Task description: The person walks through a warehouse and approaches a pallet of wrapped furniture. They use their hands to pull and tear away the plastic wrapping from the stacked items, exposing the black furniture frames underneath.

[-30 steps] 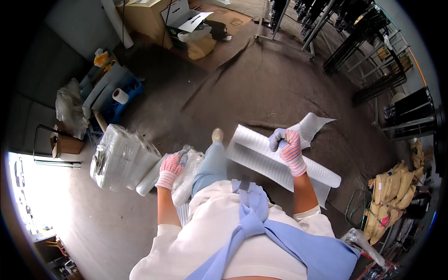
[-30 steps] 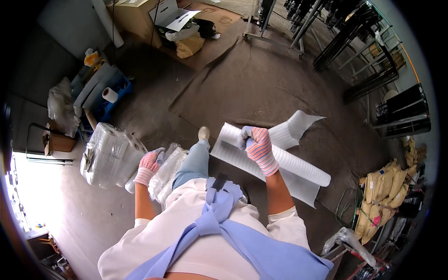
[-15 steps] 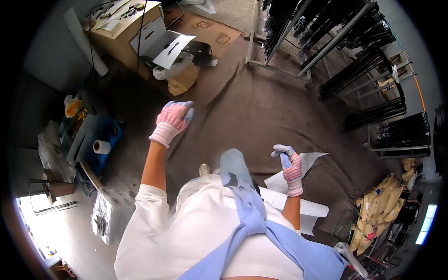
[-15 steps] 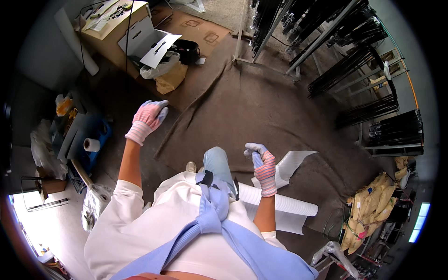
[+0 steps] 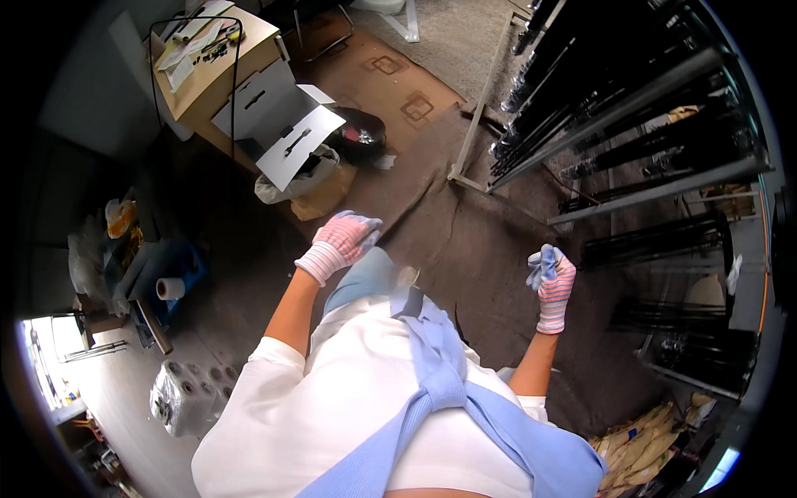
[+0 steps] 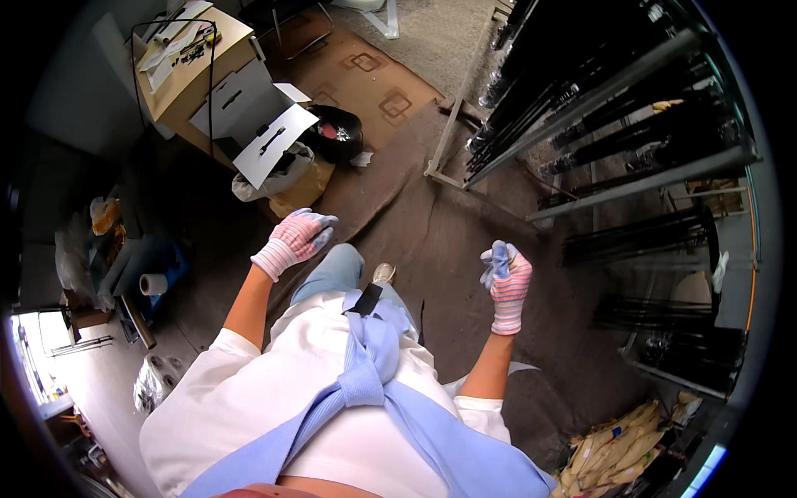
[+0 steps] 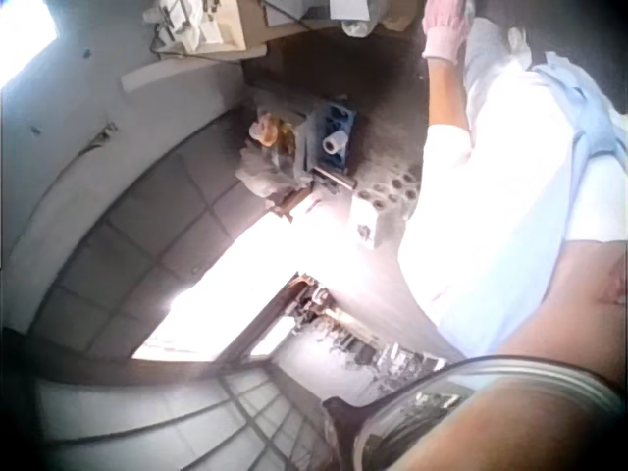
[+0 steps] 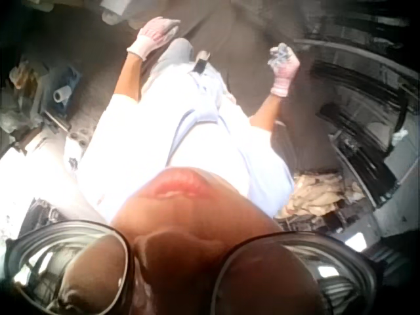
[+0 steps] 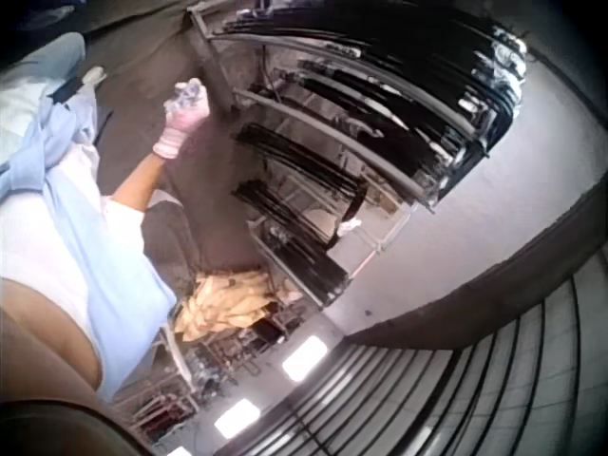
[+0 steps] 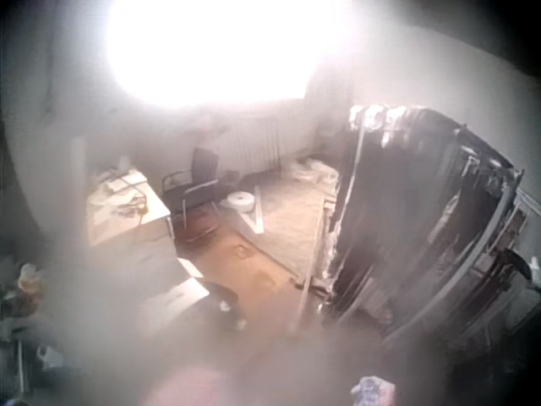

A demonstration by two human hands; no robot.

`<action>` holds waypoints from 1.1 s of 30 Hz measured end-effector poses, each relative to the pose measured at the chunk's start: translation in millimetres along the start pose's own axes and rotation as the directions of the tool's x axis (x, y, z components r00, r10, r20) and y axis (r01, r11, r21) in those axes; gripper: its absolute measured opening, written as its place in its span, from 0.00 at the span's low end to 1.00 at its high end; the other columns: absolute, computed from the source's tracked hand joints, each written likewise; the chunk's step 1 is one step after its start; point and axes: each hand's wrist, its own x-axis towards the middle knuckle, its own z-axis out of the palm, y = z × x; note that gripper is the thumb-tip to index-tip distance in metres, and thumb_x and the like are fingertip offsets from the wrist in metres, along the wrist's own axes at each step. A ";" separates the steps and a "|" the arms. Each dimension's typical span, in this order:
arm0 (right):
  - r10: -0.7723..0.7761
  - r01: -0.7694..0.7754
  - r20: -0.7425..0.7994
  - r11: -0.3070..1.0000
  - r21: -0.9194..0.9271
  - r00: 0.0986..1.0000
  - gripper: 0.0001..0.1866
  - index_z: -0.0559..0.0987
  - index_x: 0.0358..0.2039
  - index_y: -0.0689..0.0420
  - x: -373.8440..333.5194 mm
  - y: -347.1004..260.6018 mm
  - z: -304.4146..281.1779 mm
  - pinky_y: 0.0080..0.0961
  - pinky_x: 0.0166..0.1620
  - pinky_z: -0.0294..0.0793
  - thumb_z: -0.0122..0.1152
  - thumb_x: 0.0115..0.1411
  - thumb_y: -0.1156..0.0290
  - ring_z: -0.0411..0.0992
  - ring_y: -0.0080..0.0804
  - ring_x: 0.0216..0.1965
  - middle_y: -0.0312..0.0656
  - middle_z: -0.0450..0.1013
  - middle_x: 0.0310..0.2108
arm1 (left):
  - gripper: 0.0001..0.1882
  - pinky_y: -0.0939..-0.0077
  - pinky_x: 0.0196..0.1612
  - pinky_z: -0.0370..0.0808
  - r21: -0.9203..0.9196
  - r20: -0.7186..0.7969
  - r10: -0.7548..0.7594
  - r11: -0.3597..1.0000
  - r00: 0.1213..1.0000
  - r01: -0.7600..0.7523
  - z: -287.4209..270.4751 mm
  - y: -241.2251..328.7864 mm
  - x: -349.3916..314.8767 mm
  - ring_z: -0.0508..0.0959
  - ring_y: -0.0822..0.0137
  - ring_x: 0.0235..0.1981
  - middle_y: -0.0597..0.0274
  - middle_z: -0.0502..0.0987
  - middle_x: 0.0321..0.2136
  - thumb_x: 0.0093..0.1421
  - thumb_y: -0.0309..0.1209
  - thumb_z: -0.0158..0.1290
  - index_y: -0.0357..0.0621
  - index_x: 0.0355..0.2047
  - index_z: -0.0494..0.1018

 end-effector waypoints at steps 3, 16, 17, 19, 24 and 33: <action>-0.024 0.049 0.183 0.989 -0.136 0.983 0.26 0.73 0.17 0.61 91.1 -52.5 36.3 0.13 0.14 0.55 0.49 0.58 0.49 0.59 0.16 0.08 0.33 0.63 0.07 | 0.14 0.66 0.40 0.69 -0.075 -0.073 -0.149 0.987 0.986 0.144 -5.2 -45.4 38.4 0.73 0.53 0.34 0.53 0.75 0.30 0.55 0.34 0.44 0.46 0.40 0.71; -0.056 0.061 0.444 0.998 0.003 0.894 0.21 0.75 0.34 0.65 413.6 -75.1 205.2 0.18 0.33 0.66 0.47 0.61 0.56 0.68 0.21 0.17 0.40 0.72 0.14 | 0.14 0.63 0.42 0.69 -0.134 -0.245 -0.465 0.885 0.851 0.445 -108.1 -259.1 307.5 0.73 0.51 0.34 0.50 0.74 0.30 0.58 0.38 0.40 0.48 0.40 0.70; -0.117 0.130 0.489 0.991 0.006 0.864 0.21 0.74 0.37 0.65 436.6 -88.7 219.1 0.19 0.34 0.66 0.47 0.61 0.57 0.69 0.21 0.20 0.41 0.73 0.16 | 0.14 0.64 0.42 0.69 -0.120 -0.315 -0.399 0.917 0.861 0.381 -119.9 -275.1 338.0 0.73 0.51 0.34 0.50 0.74 0.30 0.59 0.37 0.40 0.48 0.41 0.70; -0.043 0.050 0.509 0.999 0.001 0.860 0.20 0.73 0.40 0.65 477.7 -122.8 257.2 0.19 0.36 0.66 0.47 0.61 0.59 0.69 0.21 0.21 0.42 0.73 0.18 | 0.14 0.63 0.44 0.68 -0.145 -0.381 -0.336 0.942 0.861 0.303 -180.5 -276.9 381.1 0.73 0.52 0.35 0.51 0.74 0.31 0.58 0.35 0.42 0.46 0.43 0.68; -0.149 0.094 0.618 0.988 0.122 0.772 0.14 0.71 0.45 0.64 598.7 -132.6 341.7 0.21 0.42 0.67 0.44 0.59 0.75 0.70 0.24 0.34 0.44 0.74 0.30 | 0.14 0.63 0.53 0.63 -0.225 -0.537 -0.082 0.973 0.839 -0.049 -216.5 -317.2 475.4 0.72 0.53 0.41 0.53 0.74 0.36 0.57 0.32 0.44 0.43 0.44 0.67; -0.190 0.096 0.738 0.981 0.169 0.647 0.15 0.71 0.44 0.67 868.9 -155.4 516.1 0.23 0.51 0.64 0.44 0.57 0.80 0.69 0.28 0.43 0.43 0.71 0.40 | 0.17 0.65 0.48 0.66 -0.254 -0.180 -0.716 0.697 0.675 0.671 -248.6 -475.4 534.4 0.71 0.53 0.39 0.56 0.74 0.35 0.58 0.39 0.41 0.48 0.44 0.69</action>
